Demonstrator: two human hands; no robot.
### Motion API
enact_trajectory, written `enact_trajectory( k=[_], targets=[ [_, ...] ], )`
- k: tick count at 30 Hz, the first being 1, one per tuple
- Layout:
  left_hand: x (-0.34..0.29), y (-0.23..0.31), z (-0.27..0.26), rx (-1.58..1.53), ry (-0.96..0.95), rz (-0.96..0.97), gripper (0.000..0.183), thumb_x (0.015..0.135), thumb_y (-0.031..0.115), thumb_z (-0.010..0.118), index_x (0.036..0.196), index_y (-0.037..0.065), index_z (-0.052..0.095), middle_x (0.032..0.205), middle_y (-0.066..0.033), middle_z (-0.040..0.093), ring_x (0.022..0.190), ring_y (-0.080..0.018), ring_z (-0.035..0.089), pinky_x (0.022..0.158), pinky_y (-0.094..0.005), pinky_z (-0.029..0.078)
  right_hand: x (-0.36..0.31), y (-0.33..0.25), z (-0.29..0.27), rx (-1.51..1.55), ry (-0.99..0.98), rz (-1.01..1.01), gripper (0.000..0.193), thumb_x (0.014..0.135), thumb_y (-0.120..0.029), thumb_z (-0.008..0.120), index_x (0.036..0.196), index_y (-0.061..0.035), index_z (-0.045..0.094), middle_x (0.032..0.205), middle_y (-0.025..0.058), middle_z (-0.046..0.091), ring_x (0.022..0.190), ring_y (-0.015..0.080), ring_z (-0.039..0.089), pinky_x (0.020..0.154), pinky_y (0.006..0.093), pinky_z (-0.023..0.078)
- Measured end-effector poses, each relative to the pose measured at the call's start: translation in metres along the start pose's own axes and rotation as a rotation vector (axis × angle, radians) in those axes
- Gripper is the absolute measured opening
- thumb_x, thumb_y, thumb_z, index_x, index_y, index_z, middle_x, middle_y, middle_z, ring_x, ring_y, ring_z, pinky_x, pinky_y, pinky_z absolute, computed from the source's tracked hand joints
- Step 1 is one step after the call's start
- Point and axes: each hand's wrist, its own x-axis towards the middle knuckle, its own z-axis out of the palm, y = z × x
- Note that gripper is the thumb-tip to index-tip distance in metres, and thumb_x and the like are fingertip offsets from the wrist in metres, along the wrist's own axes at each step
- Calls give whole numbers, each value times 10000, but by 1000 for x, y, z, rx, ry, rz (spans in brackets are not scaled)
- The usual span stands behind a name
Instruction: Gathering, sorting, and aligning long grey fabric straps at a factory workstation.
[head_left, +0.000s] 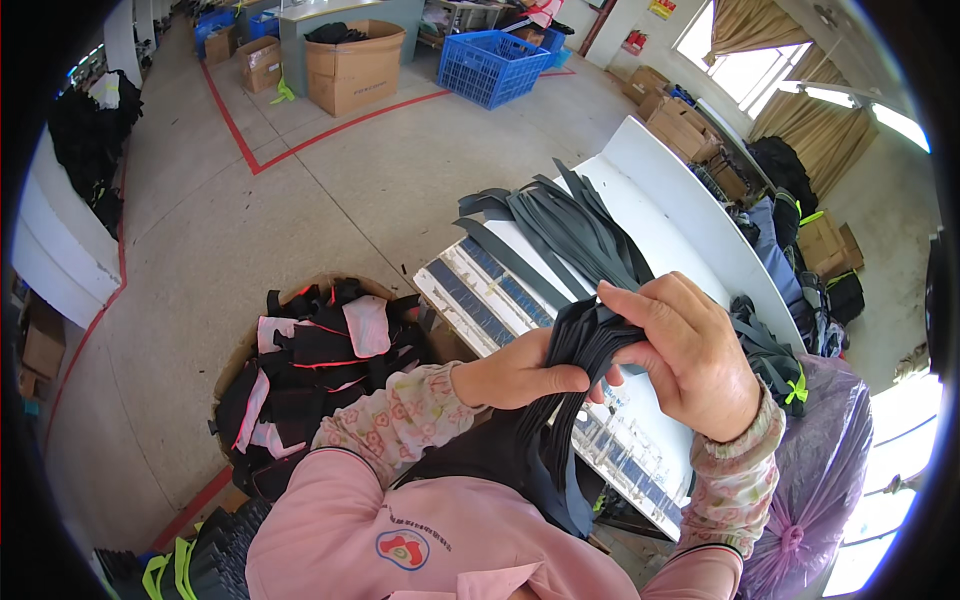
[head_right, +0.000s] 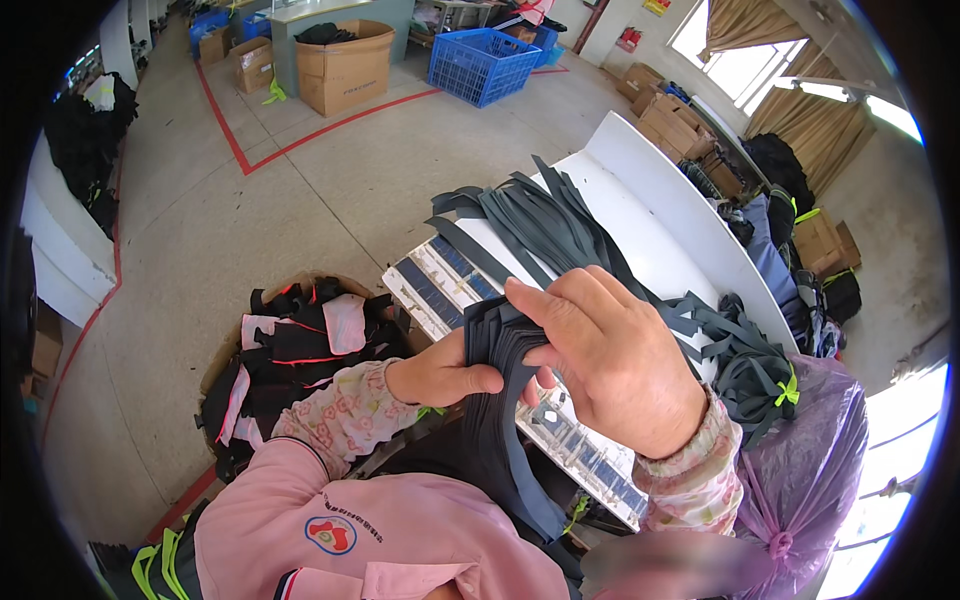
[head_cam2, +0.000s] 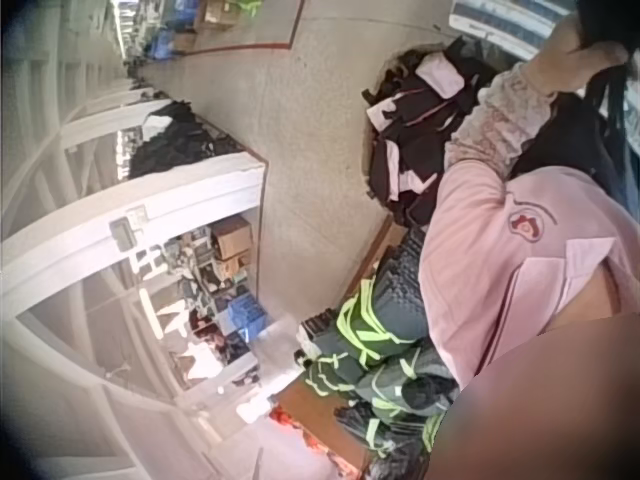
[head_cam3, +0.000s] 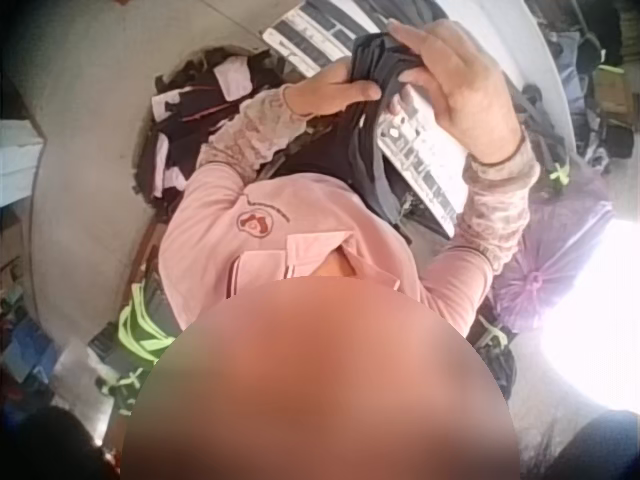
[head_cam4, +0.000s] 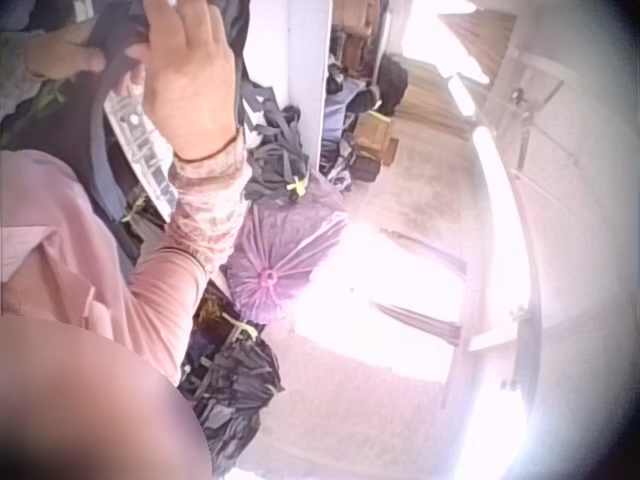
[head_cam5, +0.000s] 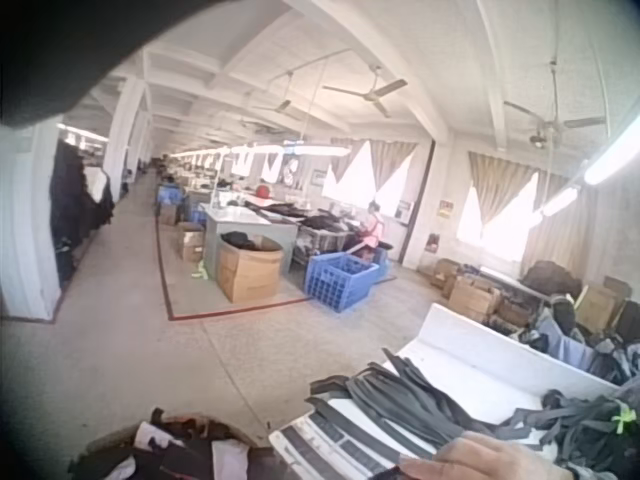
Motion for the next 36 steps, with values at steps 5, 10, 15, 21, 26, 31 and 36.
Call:
enact_trajectory(
  k=[5,10,15,21,26,31,36],
  targets=[
    [1,-2,1,-11,6,30,442,974,337,648,1265,20,545,1129,-78,647,961,-147,652,866,-301,525,-6,0,5,-20,26,-33,578,667,-20,763,1219,39,607,914,125,557,818,306,580,687,397,507],
    [2,-2,0,-24,-6,69,436,974,332,649,1262,19,550,1120,-75,646,962,-153,654,865,-303,526,-7,-5,8,31,62,46,522,670,-13,760,1173,37,631,882,121,564,789,305,581,665,381,501],
    [2,-3,-1,-9,-15,75,371,983,253,642,1253,15,556,1127,-82,647,973,-160,657,873,-309,529,-9,1,12,48,105,-30,486,675,-2,763,1139,20,618,874,123,569,782,309,581,662,382,497],
    [1,-2,-2,35,-48,39,329,973,165,644,1249,10,553,1159,-98,647,987,-153,656,887,-306,528,-8,1,11,119,67,30,360,683,30,754,999,-8,585,881,130,575,803,336,592,678,403,499],
    [4,3,0,49,-60,-2,338,963,151,654,1254,13,548,1147,-92,647,984,-151,652,892,-304,526,-4,2,2,144,61,38,348,695,52,735,1003,-11,585,879,133,573,809,343,589,695,408,499],
    [4,9,4,-12,-34,-67,344,951,134,666,1254,20,547,1129,-81,641,981,-137,637,889,-294,517,-2,-3,3,125,-12,105,379,707,40,732,1058,-7,599,878,134,573,818,346,587,719,416,498],
    [3,4,2,128,-74,-21,310,990,205,622,1233,25,555,1117,-68,623,930,-111,591,834,-271,496,-5,-3,7,124,15,82,378,706,24,742,1056,-15,602,884,132,574,814,346,588,710,414,501]
  ],
)
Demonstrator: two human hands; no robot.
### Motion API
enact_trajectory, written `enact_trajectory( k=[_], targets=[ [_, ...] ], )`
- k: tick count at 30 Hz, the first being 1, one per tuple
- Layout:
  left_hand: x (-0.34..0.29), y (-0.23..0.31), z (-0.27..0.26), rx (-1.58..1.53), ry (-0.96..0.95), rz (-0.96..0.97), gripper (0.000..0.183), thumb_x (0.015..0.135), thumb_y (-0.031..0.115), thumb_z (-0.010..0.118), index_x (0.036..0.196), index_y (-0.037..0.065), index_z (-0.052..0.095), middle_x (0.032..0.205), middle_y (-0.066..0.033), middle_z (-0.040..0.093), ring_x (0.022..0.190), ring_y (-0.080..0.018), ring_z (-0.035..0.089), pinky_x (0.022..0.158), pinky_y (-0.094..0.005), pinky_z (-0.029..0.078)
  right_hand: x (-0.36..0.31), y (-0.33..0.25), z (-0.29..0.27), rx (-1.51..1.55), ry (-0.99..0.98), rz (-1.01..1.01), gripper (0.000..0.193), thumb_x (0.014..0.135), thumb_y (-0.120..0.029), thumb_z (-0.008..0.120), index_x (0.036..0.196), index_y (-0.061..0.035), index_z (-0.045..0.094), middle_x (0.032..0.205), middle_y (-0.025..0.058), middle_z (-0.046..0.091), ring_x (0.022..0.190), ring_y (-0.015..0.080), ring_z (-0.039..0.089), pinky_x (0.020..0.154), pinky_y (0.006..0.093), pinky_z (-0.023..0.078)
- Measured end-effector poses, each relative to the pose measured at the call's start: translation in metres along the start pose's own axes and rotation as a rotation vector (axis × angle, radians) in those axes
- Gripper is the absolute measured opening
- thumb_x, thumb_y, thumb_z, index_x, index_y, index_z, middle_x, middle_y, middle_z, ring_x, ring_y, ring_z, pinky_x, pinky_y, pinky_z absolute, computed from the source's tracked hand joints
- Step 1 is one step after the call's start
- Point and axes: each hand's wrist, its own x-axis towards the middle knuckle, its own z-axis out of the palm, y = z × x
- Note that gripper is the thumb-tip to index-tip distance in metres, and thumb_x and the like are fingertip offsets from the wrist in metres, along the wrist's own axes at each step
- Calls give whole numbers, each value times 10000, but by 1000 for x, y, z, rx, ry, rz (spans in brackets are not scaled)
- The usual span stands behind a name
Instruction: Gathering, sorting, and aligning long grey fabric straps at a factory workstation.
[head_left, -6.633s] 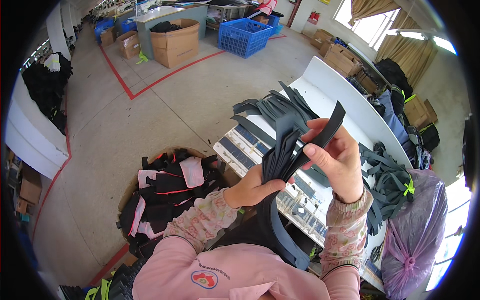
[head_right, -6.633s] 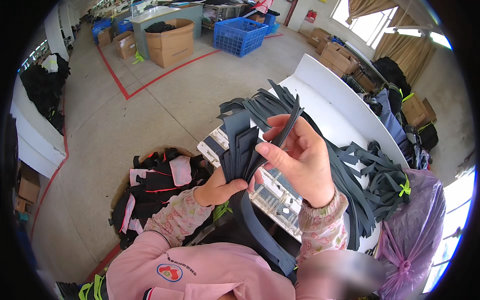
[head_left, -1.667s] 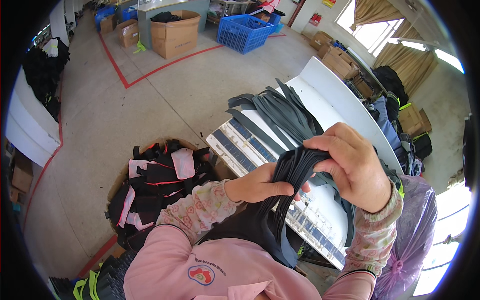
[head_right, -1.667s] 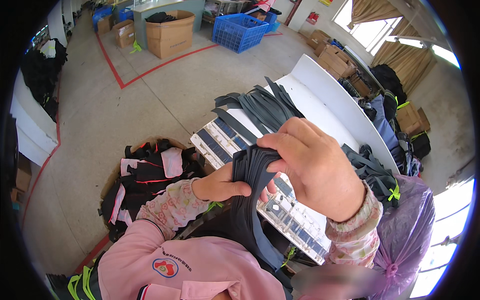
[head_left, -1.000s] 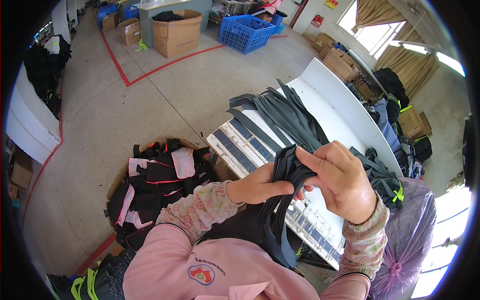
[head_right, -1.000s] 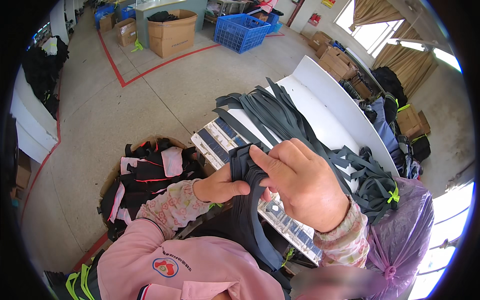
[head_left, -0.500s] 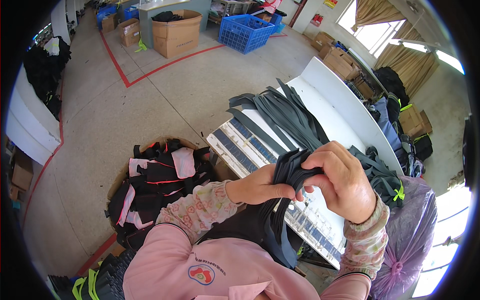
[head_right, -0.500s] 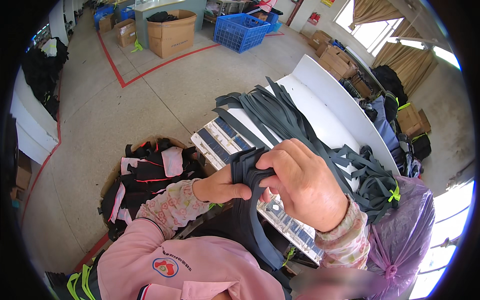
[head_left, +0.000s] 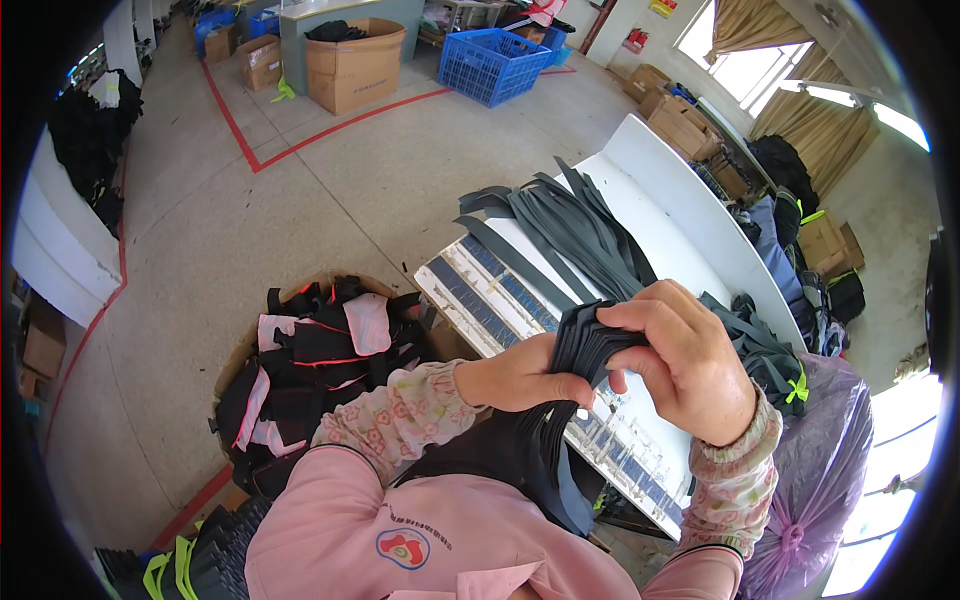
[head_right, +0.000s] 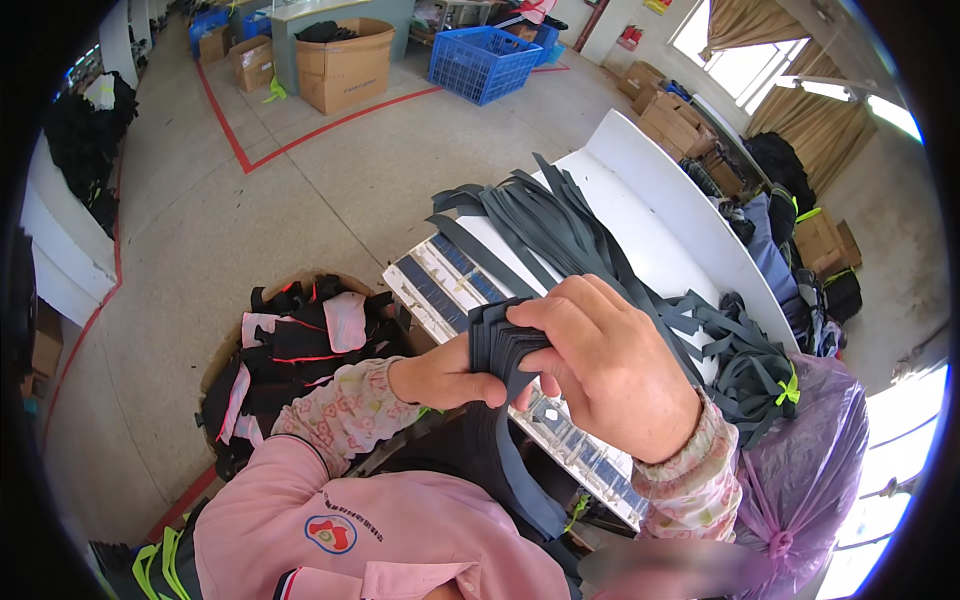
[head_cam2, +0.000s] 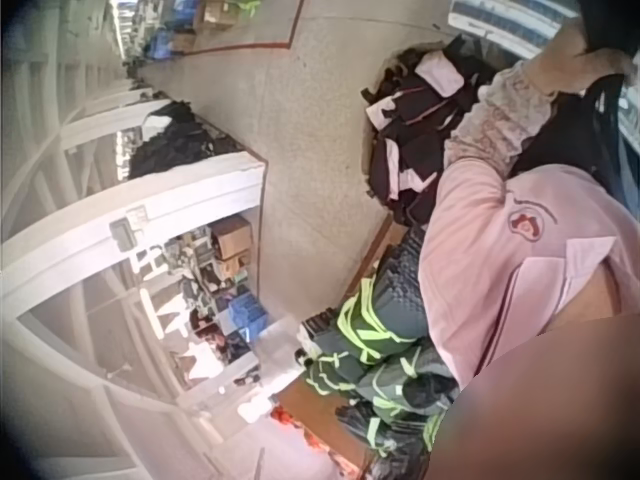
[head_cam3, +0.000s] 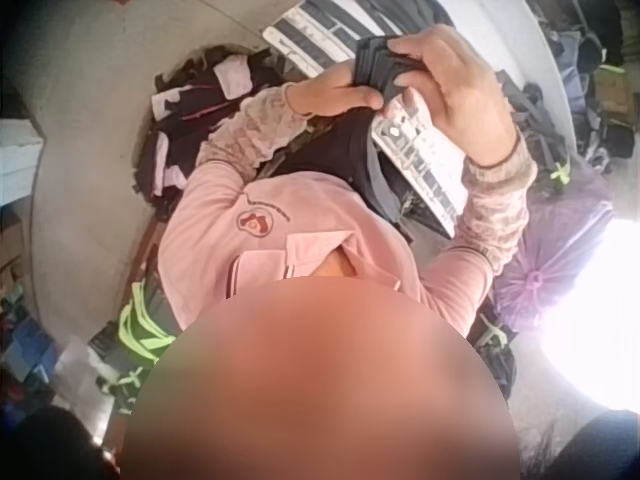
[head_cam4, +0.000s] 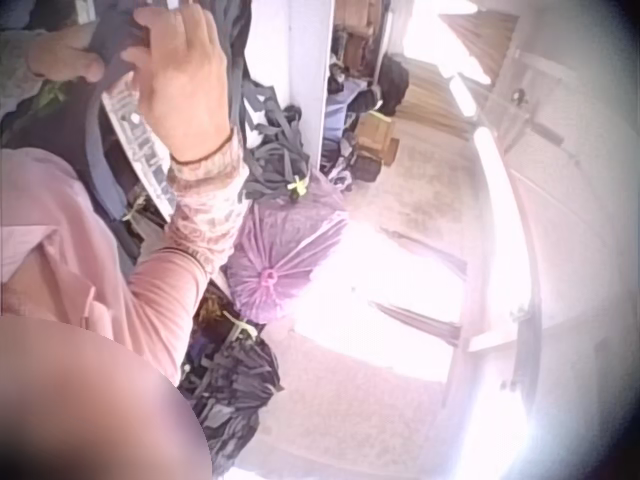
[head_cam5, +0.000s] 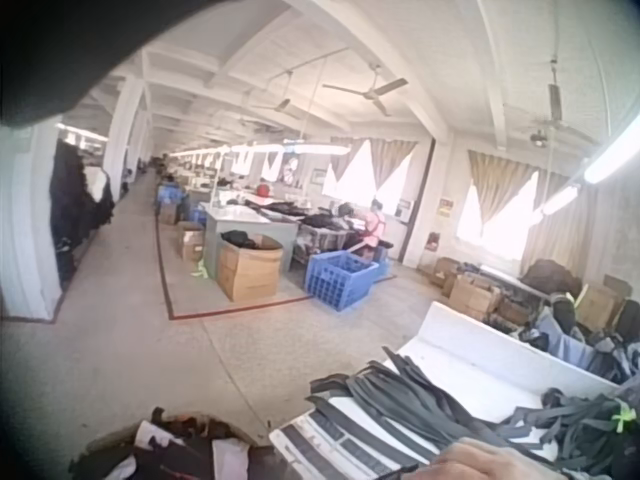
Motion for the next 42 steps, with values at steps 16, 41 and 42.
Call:
enact_trajectory(
  k=[16,41,42],
  targets=[
    [-2,-17,5,-130,101,67,652,1010,556,459,1356,5,413,1097,-59,582,872,-103,581,789,-249,493,-3,7,-4,-40,-34,-43,438,669,-68,836,1004,-16,559,916,137,586,835,326,605,716,387,495],
    [2,-11,11,-235,94,94,659,995,562,485,1340,3,445,1074,-55,573,898,-118,584,808,-271,504,-1,7,1,38,-48,-69,432,712,-105,794,1086,-10,601,931,149,586,850,361,604,721,418,508],
    [2,-10,11,-227,110,91,654,996,561,484,1338,5,452,1070,-52,572,899,-115,582,811,-269,501,-1,4,0,55,-59,-17,445,709,-105,794,1099,-6,604,936,148,584,856,360,601,726,418,507]
  ],
)
